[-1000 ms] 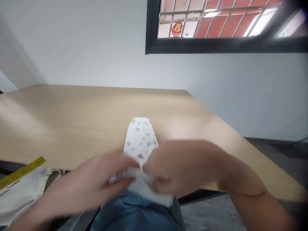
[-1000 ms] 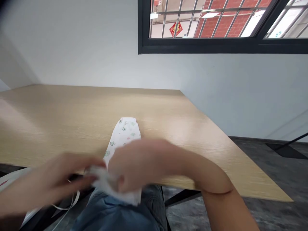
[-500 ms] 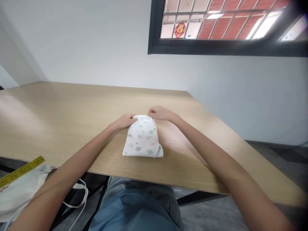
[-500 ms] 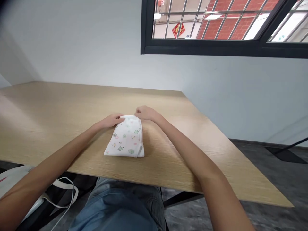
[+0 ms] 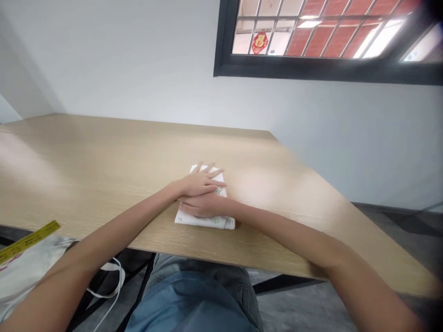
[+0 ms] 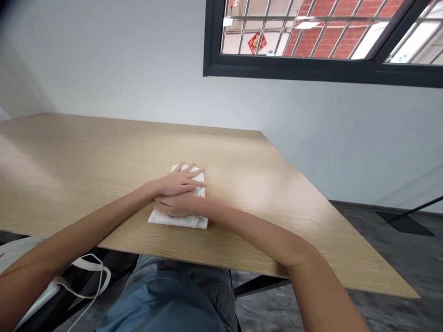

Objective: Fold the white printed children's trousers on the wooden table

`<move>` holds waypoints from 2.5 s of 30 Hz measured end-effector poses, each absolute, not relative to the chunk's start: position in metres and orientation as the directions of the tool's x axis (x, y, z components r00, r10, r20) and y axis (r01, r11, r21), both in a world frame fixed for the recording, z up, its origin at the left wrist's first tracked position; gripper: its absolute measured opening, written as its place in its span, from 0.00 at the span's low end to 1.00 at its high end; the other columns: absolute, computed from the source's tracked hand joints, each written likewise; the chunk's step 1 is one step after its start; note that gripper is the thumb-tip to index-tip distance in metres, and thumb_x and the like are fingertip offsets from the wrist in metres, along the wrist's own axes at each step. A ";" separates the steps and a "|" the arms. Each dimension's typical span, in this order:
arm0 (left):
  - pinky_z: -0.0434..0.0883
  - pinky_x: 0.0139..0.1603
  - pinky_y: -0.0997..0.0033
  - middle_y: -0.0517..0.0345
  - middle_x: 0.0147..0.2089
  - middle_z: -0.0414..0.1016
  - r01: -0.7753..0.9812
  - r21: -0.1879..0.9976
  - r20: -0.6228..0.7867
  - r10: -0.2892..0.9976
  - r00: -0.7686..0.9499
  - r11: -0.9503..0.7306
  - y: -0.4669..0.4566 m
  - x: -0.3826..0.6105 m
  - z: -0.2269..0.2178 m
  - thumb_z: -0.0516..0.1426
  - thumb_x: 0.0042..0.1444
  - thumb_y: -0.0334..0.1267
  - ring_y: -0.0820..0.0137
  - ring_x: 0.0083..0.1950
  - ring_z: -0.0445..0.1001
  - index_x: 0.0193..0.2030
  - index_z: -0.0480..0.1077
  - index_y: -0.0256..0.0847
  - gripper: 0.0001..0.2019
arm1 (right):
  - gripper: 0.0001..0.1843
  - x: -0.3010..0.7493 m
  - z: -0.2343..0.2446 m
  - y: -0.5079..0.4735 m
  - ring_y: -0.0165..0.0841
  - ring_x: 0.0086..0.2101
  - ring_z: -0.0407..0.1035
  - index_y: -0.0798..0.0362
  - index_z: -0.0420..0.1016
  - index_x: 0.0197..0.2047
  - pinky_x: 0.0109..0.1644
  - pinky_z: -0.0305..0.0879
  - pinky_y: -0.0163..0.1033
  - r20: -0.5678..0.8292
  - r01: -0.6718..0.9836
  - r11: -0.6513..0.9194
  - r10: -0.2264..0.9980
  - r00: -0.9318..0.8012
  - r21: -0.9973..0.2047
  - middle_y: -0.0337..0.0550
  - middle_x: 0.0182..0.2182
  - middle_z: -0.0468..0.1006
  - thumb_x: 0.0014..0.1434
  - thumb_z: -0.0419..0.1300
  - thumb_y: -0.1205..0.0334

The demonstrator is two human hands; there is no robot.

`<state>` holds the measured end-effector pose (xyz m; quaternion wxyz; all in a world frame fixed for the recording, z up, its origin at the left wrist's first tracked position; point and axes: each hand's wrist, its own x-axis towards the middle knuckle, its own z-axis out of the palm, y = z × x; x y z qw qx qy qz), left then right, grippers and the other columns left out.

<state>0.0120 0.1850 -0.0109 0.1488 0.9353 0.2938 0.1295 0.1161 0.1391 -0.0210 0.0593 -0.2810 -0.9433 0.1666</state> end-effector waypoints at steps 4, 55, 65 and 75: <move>0.23 0.60 0.43 0.63 0.68 0.40 0.666 0.324 0.226 0.739 0.635 -0.672 0.225 0.010 -0.028 0.46 0.61 0.47 0.55 0.68 0.29 0.58 0.60 0.57 0.19 | 0.22 0.107 -0.022 0.123 0.33 0.59 0.48 0.62 0.59 0.59 0.64 0.38 0.39 0.111 0.195 0.922 0.245 -0.963 -0.335 0.49 0.59 0.57 0.66 0.41 0.61; 0.62 0.44 0.66 0.59 0.40 0.75 0.534 0.710 0.364 0.888 0.279 -0.459 0.016 -0.046 -0.062 0.49 0.59 0.38 0.65 0.43 0.68 0.41 0.74 0.46 0.12 | 0.11 0.226 -0.043 0.010 0.33 0.40 0.67 0.52 0.71 0.42 0.42 0.65 0.35 0.337 0.475 0.569 0.805 -0.488 -0.671 0.43 0.39 0.74 0.60 0.50 0.65; 0.62 0.31 0.68 0.56 0.30 0.70 0.519 0.854 0.079 0.996 -0.045 -0.044 0.034 -0.006 -0.045 0.46 0.60 0.52 0.64 0.33 0.68 0.38 0.68 0.38 0.19 | 0.23 0.189 -0.039 0.024 0.30 0.18 0.58 0.53 0.58 0.22 0.21 0.52 0.34 0.155 0.515 0.107 0.987 0.050 -0.850 0.36 0.15 0.61 0.61 0.43 0.46; 0.59 0.58 0.52 0.48 0.62 0.53 0.780 0.531 0.588 0.807 -0.058 -0.331 0.036 0.021 -0.040 0.45 0.62 0.36 0.59 0.61 0.55 0.56 0.61 0.42 0.17 | 0.18 0.163 -0.036 0.033 0.41 0.49 0.60 0.55 0.66 0.50 0.52 0.57 0.49 0.686 0.779 0.369 0.719 0.107 -0.507 0.52 0.47 0.67 0.62 0.43 0.59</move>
